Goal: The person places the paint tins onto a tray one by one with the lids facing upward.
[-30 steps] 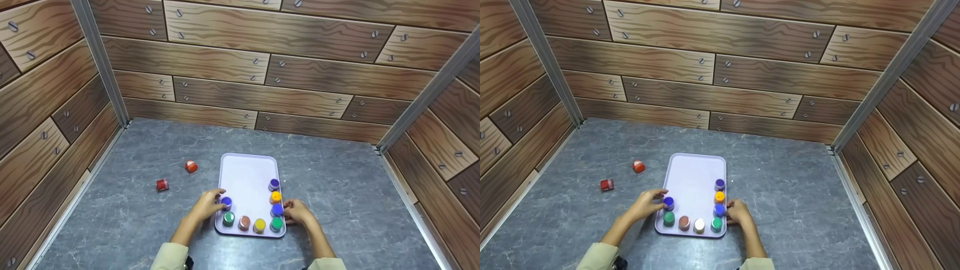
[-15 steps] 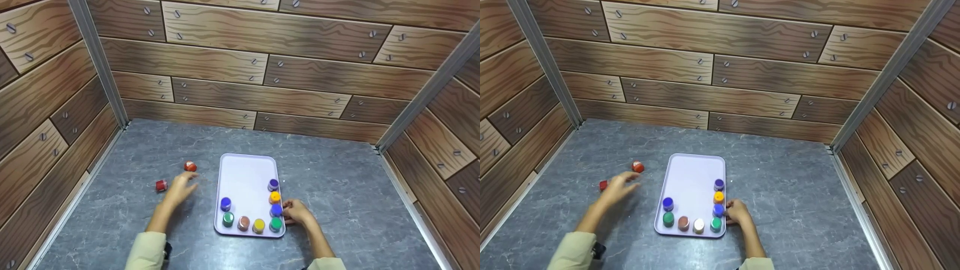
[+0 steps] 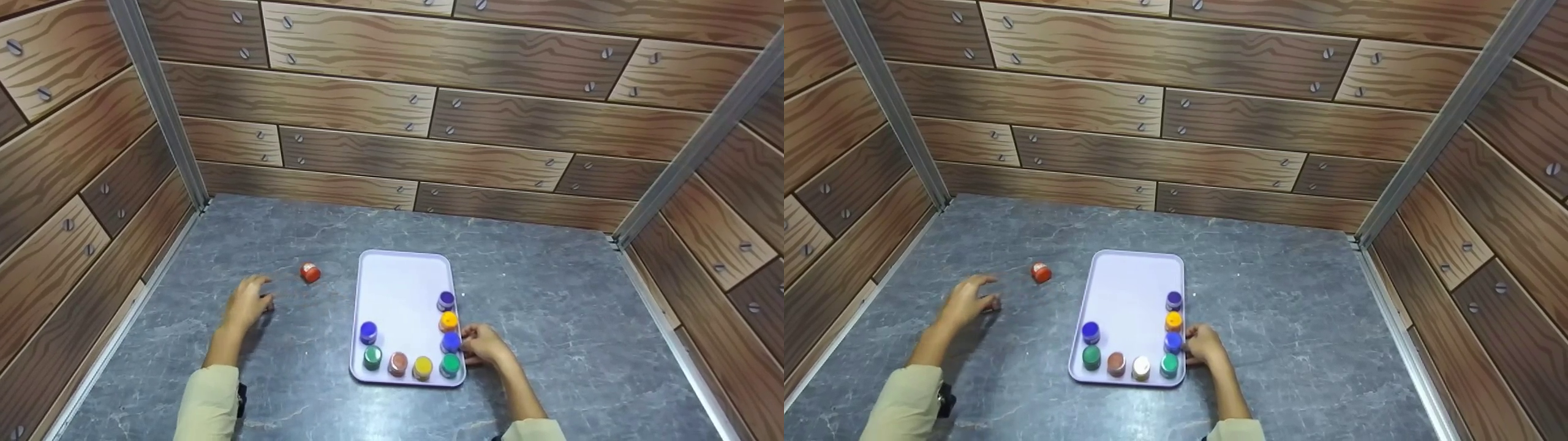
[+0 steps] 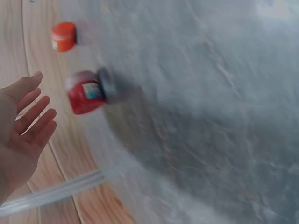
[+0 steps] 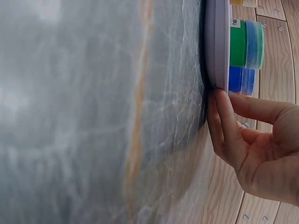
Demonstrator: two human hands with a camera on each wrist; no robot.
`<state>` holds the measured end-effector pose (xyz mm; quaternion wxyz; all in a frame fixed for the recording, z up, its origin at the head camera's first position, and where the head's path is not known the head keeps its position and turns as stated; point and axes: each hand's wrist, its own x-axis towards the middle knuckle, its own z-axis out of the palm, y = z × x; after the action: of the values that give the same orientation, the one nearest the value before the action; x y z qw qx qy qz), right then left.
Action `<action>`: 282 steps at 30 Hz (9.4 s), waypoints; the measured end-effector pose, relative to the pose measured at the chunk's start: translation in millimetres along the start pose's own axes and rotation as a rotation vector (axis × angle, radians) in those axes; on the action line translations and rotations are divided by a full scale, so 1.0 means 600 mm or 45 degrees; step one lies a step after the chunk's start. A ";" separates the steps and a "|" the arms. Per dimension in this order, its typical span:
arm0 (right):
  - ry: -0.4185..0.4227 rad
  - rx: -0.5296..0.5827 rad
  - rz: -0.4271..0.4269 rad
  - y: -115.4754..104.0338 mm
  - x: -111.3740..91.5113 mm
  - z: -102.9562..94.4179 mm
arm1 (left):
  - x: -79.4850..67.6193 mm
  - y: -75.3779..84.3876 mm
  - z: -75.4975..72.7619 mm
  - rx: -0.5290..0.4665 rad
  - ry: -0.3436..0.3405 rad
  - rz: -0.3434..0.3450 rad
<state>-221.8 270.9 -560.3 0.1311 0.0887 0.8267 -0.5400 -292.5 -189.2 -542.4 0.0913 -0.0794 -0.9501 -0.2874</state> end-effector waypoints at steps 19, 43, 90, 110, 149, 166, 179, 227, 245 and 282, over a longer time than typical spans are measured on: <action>0.018 -0.016 -0.005 0.000 -0.002 0.001 | -0.011 -0.034 0.014 0.012 -0.111 0.014; -0.010 0.013 -0.008 0.000 -0.002 -0.001 | -0.011 -0.015 0.012 0.068 -0.054 0.005; -0.026 0.001 -0.010 0.000 -0.002 -0.003 | -0.011 0.112 0.068 -0.110 0.156 0.266; -0.011 0.016 -0.010 0.003 0.000 -0.002 | -0.006 0.150 0.095 -0.118 0.154 0.350; -0.003 0.040 -0.003 0.003 0.001 0.000 | 0.025 0.195 0.160 -0.283 -0.026 0.403; 0.014 0.006 -0.025 0.005 -0.002 0.003 | 0.025 0.194 0.185 -0.306 -0.214 0.519; -0.014 0.015 -0.032 0.004 -0.002 0.001 | 0.027 0.192 0.171 -0.323 -0.261 0.530; -0.009 0.011 0.010 -0.001 -0.004 -0.003 | 0.069 0.059 0.137 -0.141 0.331 -0.020; -0.026 0.013 -0.011 -0.001 -0.002 -0.003 | 0.082 0.051 0.137 0.161 0.298 0.551; -0.003 -0.026 -0.009 -0.004 -0.007 -0.002 | 0.098 0.050 0.159 0.437 0.726 0.672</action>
<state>-218.8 270.9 -556.8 0.1313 0.0838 0.8323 -0.5321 -355.7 -105.2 -591.6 0.4329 -0.2208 -0.8680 -0.1023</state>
